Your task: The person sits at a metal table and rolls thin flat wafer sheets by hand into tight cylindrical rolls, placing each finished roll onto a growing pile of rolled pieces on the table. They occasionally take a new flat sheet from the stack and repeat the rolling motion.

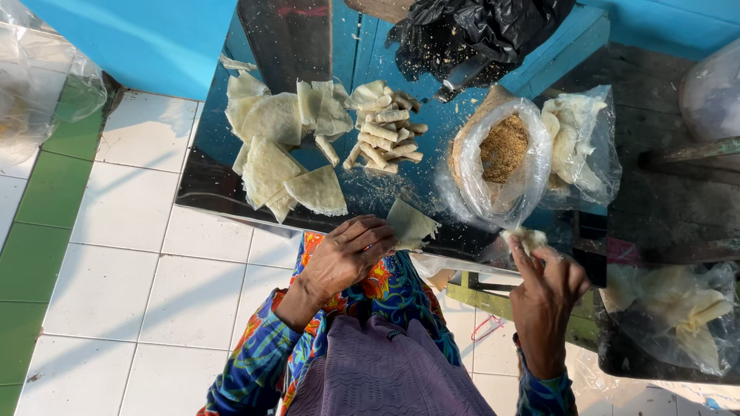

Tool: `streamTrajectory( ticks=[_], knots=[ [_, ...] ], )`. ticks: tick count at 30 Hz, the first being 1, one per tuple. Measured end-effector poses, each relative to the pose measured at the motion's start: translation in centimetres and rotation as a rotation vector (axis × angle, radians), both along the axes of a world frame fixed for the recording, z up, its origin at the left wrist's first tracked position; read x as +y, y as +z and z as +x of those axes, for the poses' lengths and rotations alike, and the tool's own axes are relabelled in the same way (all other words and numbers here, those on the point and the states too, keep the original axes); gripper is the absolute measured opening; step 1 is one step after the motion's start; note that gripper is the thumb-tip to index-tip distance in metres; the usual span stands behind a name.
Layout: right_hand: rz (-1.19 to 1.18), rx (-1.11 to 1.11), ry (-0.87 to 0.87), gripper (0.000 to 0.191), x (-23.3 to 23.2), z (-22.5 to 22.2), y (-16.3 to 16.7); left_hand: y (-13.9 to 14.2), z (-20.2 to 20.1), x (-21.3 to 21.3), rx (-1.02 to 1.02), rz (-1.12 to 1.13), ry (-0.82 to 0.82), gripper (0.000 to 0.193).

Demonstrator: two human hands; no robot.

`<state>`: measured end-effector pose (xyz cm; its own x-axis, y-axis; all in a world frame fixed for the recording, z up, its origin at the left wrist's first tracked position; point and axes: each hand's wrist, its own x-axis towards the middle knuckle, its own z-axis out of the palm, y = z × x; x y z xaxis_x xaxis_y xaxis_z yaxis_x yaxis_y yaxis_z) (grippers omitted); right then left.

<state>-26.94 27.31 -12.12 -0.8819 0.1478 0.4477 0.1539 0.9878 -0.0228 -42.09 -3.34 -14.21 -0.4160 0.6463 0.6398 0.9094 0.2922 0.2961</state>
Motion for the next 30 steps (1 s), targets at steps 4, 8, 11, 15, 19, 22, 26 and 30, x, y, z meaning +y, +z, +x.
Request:
streamTrajectory(
  ticks=[4,8,11,15,19,22,26,30],
  knots=[
    [0.022,-0.029,0.009,0.062,0.1,0.7,-0.6,0.2,0.1,-0.1,0.057,-0.009,0.012,0.033],
    [-0.129,-0.016,0.023,0.05,-0.5,-0.1,1.8,0.8,0.2,-0.7,0.084,-0.012,0.01,0.036],
    [-0.35,0.045,0.262,0.061,-3.2,-3.3,3.1,1.1,0.2,-1.2,0.098,0.009,-0.003,0.034],
    [-0.403,-0.069,0.494,0.073,-8.5,-7.9,3.4,1.2,0.3,-2.1,0.1,0.032,-0.028,0.032],
    [-0.141,-0.172,0.488,0.077,-11.9,-9.9,3.7,1.1,-0.2,-3.2,0.091,0.003,-0.045,0.035],
    [0.063,-0.113,0.493,0.073,-12.4,-10.5,3.5,0.9,-0.7,-3.7,0.1,0.003,-0.031,0.036],
    [0.262,-0.193,0.441,0.057,-11.9,-11.1,3.4,0.7,-0.6,-4.0,0.065,0.025,-0.021,0.035],
    [0.09,-0.146,0.475,0.046,-9.6,-10.5,5.6,0.6,0.0,-4.0,0.042,0.041,0.004,0.034]
  ],
)
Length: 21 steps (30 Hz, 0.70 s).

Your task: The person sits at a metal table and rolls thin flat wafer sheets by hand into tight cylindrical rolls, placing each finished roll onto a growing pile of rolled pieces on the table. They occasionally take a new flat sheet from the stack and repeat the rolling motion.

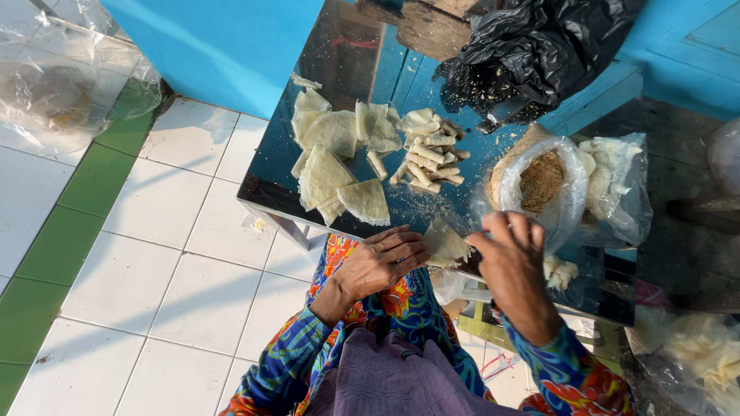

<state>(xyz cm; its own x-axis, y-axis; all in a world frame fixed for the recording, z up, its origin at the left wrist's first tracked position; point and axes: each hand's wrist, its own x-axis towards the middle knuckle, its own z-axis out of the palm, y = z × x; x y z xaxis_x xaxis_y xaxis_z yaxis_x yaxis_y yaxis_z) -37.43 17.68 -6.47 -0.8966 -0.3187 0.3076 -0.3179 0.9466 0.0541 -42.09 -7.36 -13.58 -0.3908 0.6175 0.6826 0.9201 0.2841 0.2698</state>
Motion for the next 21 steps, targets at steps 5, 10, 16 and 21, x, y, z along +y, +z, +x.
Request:
streamTrajectory(
  ticks=[5,10,16,21],
  knots=[
    [-0.463,-0.023,-0.279,0.053,5.9,-0.7,3.6,-0.2,0.1,0.3,-0.015,-0.032,-0.023,0.04],
    [-0.671,-0.102,-0.426,0.041,8.8,-6.0,1.6,-0.7,0.6,1.1,-0.061,-0.025,-0.04,0.047],
    [-0.533,-0.147,-0.442,0.044,8.1,-8.6,-1.0,-0.4,0.5,1.0,-0.072,-0.03,-0.033,0.046],
    [-0.356,-0.143,-0.512,0.038,7.5,-8.8,-1.0,0.2,0.4,0.3,-0.03,-0.009,-0.018,0.034]
  ],
)
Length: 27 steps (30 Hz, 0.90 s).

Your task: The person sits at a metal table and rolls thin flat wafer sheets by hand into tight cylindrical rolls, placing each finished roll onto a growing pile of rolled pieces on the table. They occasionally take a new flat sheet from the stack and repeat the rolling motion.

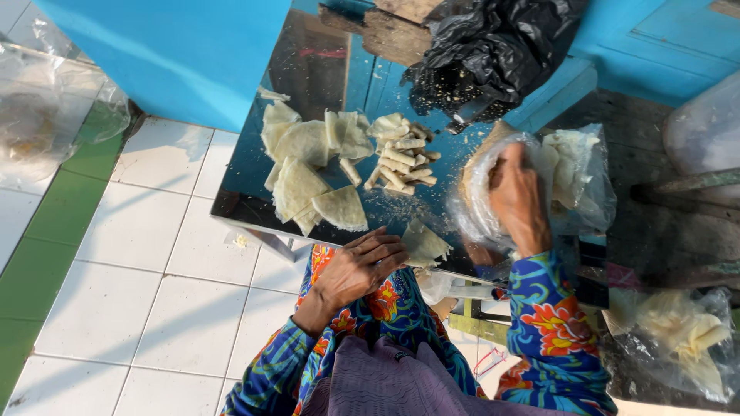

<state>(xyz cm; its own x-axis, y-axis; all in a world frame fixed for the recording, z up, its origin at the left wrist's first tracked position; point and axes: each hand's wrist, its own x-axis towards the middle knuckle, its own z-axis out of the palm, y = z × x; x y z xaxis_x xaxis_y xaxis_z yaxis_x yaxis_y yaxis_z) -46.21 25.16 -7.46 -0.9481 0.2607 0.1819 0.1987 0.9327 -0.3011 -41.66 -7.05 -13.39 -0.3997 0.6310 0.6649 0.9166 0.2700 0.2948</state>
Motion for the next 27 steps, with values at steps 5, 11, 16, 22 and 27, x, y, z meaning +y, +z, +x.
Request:
streamTrajectory(
  ticks=[5,11,16,22,27],
  knots=[
    [-0.29,0.088,0.051,0.034,0.5,1.5,2.7,0.2,-0.2,-0.3,0.04,0.021,0.029,0.027],
    [-0.51,0.0,0.644,0.019,-6.4,5.2,-1.0,-0.4,-0.6,0.4,0.044,0.04,0.047,0.023],
    [-0.289,0.038,0.641,0.03,-8.6,7.1,-3.4,-1.0,-0.7,1.0,0.023,0.085,0.092,0.026],
    [-0.075,0.227,0.808,0.057,-6.6,9.2,-1.9,-1.4,-0.3,1.3,-0.02,0.1,0.169,0.021],
    [0.042,0.329,0.792,0.061,-6.3,9.9,-2.8,-1.3,0.0,2.4,-0.044,0.069,0.209,0.016]
  ],
)
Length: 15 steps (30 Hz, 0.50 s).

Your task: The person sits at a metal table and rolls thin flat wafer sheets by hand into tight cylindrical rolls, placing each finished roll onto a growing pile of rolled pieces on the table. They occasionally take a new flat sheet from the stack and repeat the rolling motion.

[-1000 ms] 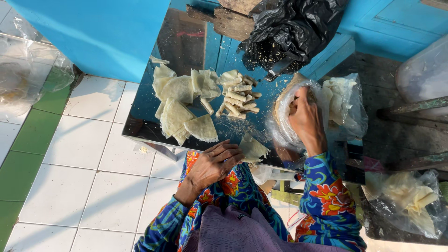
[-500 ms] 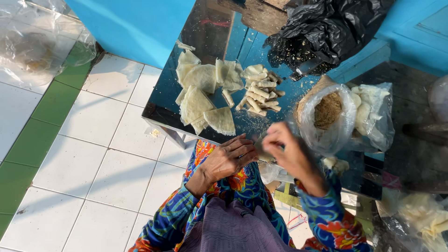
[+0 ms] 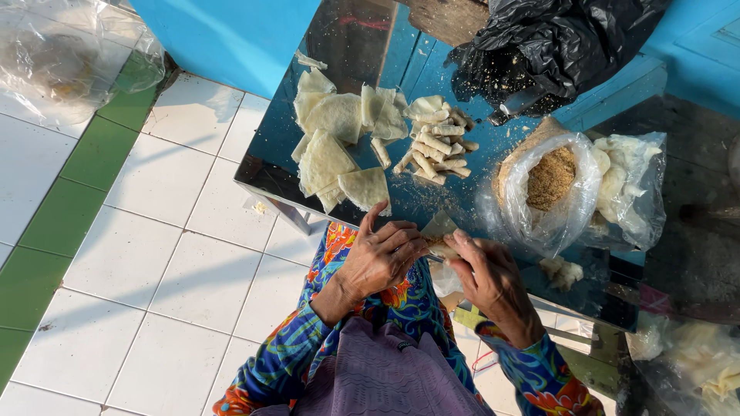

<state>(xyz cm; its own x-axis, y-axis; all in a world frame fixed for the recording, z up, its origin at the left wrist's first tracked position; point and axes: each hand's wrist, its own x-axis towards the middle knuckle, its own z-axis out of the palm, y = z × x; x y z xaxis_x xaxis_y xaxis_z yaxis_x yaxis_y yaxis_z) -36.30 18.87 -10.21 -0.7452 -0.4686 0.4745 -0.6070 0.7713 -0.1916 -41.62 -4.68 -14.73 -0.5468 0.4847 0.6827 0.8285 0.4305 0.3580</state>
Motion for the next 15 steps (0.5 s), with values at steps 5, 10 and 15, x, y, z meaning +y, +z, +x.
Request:
streamTrajectory(
  ticks=[5,10,15],
  knots=[
    [0.058,0.08,-0.05,0.061,0.8,0.2,-1.6,0.1,1.0,0.3,0.09,-0.045,0.113,0.025],
    [0.118,0.133,-0.065,0.06,0.7,0.5,-1.4,0.2,2.3,0.1,0.118,-0.196,0.17,0.041],
    [0.104,0.186,-0.062,0.058,-0.3,0.7,-0.4,0.5,2.7,0.3,0.14,-0.121,0.151,0.05]
  ],
)
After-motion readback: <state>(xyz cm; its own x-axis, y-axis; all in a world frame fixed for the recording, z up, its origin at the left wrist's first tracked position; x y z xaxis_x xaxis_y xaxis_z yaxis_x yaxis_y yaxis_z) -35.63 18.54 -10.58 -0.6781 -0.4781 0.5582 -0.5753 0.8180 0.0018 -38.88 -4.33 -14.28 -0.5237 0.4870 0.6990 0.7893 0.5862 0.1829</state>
